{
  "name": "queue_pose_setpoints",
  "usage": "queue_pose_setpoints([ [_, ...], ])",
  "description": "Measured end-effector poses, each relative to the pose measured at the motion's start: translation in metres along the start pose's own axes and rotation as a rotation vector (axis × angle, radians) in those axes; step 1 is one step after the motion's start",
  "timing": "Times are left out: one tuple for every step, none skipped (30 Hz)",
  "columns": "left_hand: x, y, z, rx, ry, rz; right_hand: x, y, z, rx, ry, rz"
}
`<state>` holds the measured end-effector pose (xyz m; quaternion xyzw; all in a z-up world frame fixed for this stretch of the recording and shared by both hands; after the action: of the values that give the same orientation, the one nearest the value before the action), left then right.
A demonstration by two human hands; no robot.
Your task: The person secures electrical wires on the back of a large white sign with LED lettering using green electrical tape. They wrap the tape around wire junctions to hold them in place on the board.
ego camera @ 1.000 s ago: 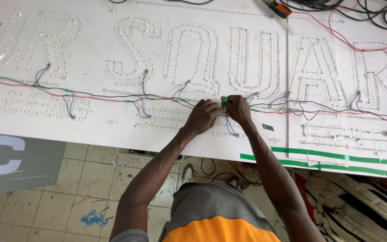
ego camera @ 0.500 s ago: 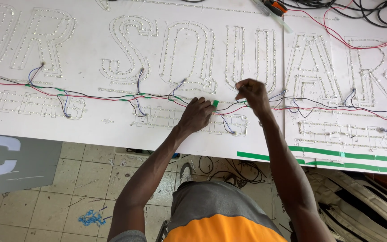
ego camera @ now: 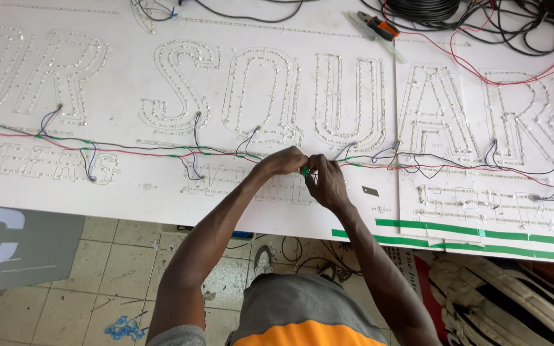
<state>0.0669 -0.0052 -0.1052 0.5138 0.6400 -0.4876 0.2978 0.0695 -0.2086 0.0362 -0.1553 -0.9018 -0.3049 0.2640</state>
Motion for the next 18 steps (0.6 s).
queue_pose_setpoints([
  [-0.008, -0.008, -0.003, 0.009, -0.001, 0.0, 0.0, -0.002, 0.003, -0.001, -0.003, 0.008],
  [-0.015, -0.016, -0.007, 0.0, -0.001, -0.027, 0.001, -0.004, 0.005, -0.036, 0.018, 0.008],
  [-0.021, -0.023, -0.011, -0.016, -0.006, -0.054, 0.001, -0.005, 0.006, -0.064, 0.038, 0.001],
  [-0.031, -0.033, -0.01, -0.014, -0.012, -0.053, 0.007, -0.01, 0.004, -0.058, 0.036, 0.004],
  [-0.046, -0.04, -0.016, 0.016, 0.001, 0.037, 0.012, -0.008, 0.001, -0.089, 0.05, -0.024],
  [-0.061, -0.047, -0.022, 0.047, 0.014, 0.127, 0.018, -0.007, -0.002, -0.119, 0.063, -0.053],
  [-0.058, -0.044, -0.025, 0.042, 0.013, 0.127, 0.02, -0.005, -0.004, -0.117, 0.064, -0.057],
  [-0.054, -0.042, -0.028, 0.052, -0.009, 0.137, 0.022, -0.003, -0.006, -0.137, 0.077, -0.067],
  [-0.048, -0.042, -0.026, 0.064, -0.039, 0.142, 0.025, -0.005, -0.007, -0.15, 0.094, -0.071],
  [-0.038, -0.042, -0.019, 0.061, -0.047, 0.136, 0.029, -0.011, -0.006, -0.141, 0.098, -0.069],
  [-0.032, -0.037, -0.019, 0.053, -0.035, 0.129, 0.03, -0.01, -0.007, -0.155, 0.11, -0.074],
  [-0.026, -0.031, -0.019, 0.044, -0.024, 0.121, 0.031, -0.009, -0.007, -0.17, 0.122, -0.079],
  [-0.016, -0.025, -0.02, 0.047, -0.022, 0.122, 0.026, -0.009, -0.004, -0.173, 0.121, -0.077],
  [-0.006, -0.018, -0.022, 0.039, -0.038, 0.122, 0.022, -0.008, 0.0, -0.19, 0.107, -0.09],
  [0.006, -0.013, -0.021, 0.029, -0.059, 0.119, 0.018, -0.01, 0.003, -0.201, 0.094, -0.102],
  [-0.025, -0.038, -0.02, 0.031, -0.061, 0.116, 0.028, -0.012, -0.001, -0.199, 0.095, -0.099],
  [-0.057, -0.062, -0.024, 0.027, -0.032, 0.115, 0.035, -0.008, -0.007, -0.217, 0.166, -0.079],
  [-0.09, -0.085, -0.028, 0.023, -0.002, 0.114, 0.042, -0.004, -0.013, -0.235, 0.236, -0.06],
])
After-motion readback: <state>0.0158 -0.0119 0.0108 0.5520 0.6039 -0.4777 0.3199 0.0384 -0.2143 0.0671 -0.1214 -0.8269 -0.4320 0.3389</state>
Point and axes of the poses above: each hand's wrist, its own y-axis towards the middle knuckle, its own z-axis out of the palm, x = y × z, the point moved 4 cm from there along y, towards the middle knuckle, and after that the axes turned 4 degrees about y, right-handed, at the moved point
